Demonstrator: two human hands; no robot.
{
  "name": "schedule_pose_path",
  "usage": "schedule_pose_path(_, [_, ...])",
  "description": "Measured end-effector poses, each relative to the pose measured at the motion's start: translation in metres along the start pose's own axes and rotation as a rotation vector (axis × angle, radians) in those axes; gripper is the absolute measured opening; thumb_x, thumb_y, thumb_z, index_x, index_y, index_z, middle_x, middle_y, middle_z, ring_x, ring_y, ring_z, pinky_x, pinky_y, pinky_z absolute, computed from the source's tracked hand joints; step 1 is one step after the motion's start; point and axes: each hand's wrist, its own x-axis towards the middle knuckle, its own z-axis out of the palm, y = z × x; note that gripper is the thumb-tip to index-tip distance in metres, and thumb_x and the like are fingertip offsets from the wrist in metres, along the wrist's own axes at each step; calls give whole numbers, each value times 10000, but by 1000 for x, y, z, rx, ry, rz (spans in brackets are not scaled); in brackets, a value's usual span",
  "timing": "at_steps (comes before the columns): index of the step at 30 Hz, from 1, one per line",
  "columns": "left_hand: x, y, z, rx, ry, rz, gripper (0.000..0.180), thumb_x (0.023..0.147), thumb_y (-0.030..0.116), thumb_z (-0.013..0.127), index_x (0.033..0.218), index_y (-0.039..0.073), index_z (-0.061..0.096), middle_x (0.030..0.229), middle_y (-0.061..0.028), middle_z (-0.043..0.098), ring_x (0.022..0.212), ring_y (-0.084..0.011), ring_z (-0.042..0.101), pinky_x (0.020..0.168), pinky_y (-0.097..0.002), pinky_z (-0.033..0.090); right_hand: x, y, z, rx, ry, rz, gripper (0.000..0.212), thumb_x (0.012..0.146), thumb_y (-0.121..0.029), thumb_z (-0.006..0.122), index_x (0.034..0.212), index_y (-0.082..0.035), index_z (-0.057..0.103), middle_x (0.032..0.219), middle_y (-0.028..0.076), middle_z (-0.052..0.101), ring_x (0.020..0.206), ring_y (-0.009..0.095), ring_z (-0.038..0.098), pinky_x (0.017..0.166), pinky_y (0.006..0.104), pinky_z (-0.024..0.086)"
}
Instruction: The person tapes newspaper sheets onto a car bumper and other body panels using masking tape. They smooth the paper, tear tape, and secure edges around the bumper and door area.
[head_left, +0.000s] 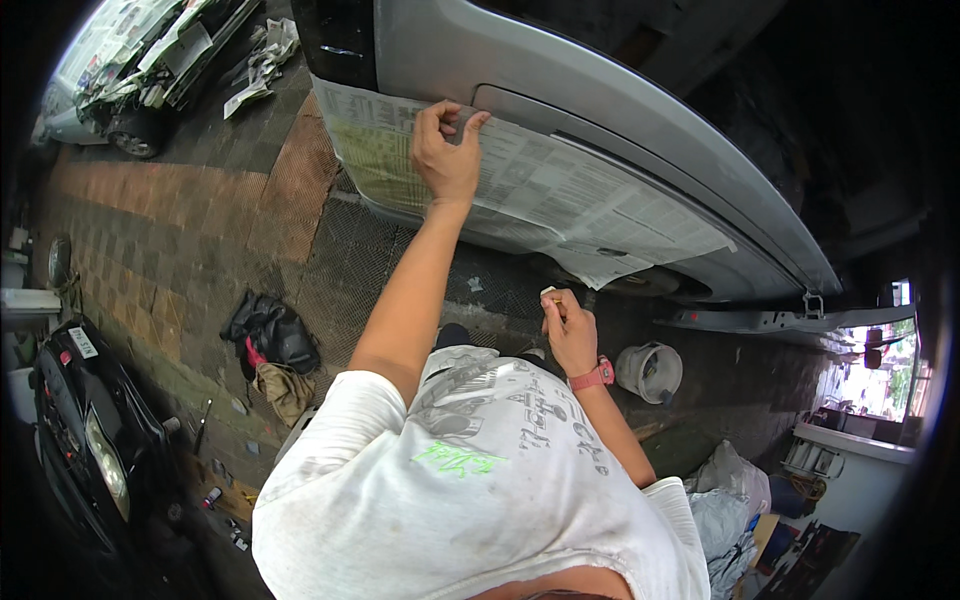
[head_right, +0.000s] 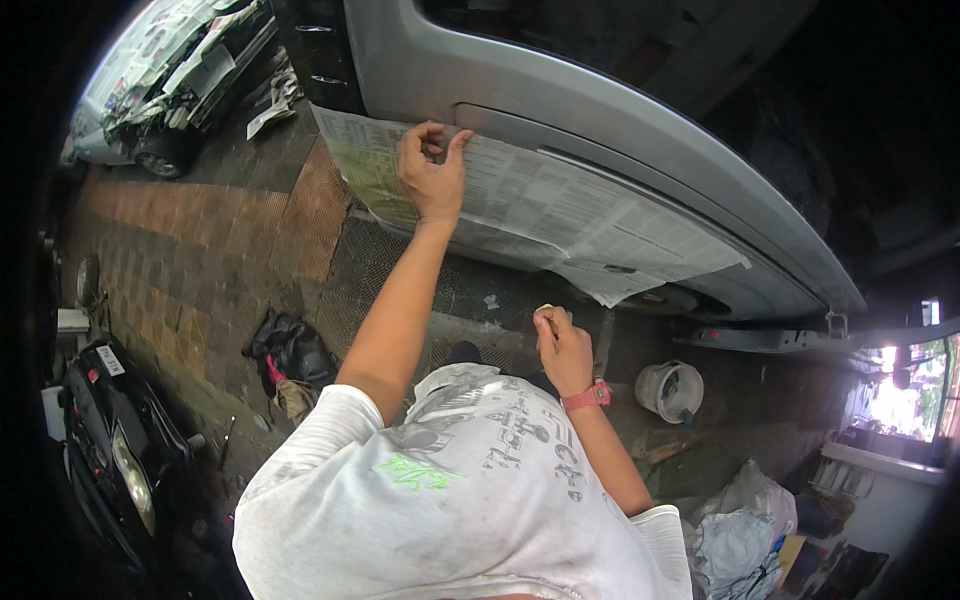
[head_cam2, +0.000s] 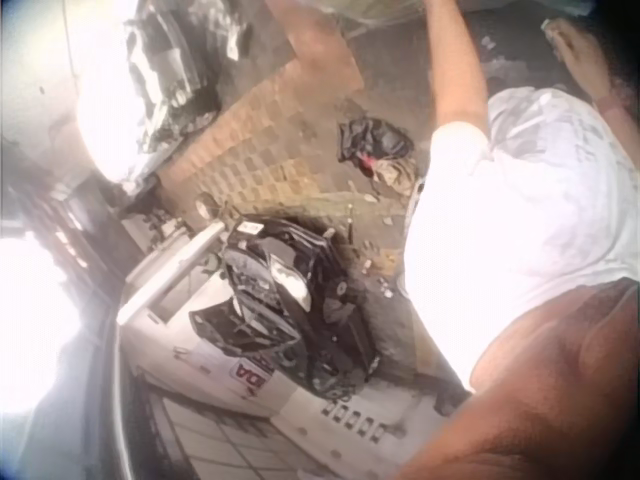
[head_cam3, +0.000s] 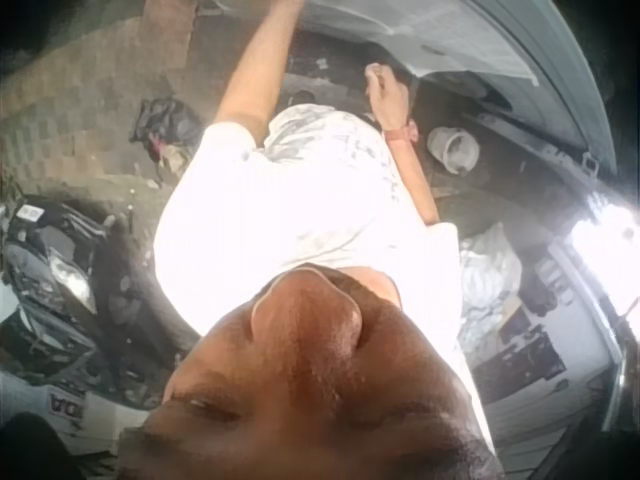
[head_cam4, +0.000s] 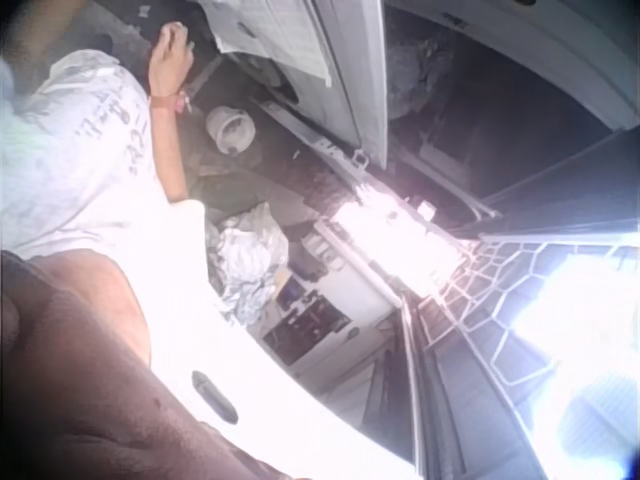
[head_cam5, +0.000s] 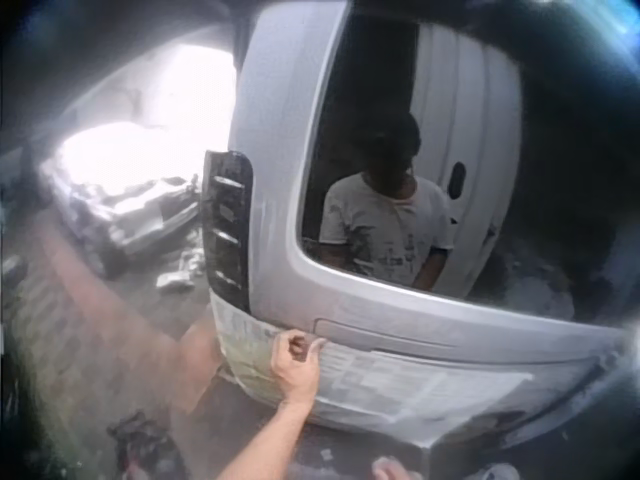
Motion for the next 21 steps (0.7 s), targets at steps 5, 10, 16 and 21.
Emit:
schedule_pose_path(5, [-22,45,-9,17,26,-60,646,753,360,1016,1171,37,644,1050,-53,649,860,-200,602,810,-371,534,8,6,4,141,-46,56,323,1114,-164,632,1428,-93,652,683,32,649,602,119,605,612,302,485])
schedule_pose_path(10, [-114,32,-53,-372,-881,-293,372,897,277,914,1133,38,753,1122,-103,745,889,-194,692,808,-359,569,24,0,-3,246,-184,135,779,1126,-124,604,1777,-151,177,812,0,631,714,64,537,685,235,467])
schedule_pose_path(16, [-178,4,-85,-580,-1024,-679,192,979,195,845,1016,31,752,1029,-58,775,904,-115,717,809,-290,577,32,-6,-1,172,-479,180,803,1112,-147,567,1772,-108,111,876,49,739,712,102,614,716,285,525])
schedule_pose_path(21, [-209,-27,-98,-546,-965,-926,193,1004,166,822,942,19,714,904,-35,757,802,-86,672,735,-260,541,25,-15,13,291,-605,255,689,1144,-188,587,1742,-114,254,795,33,686,693,76,598,672,236,479])
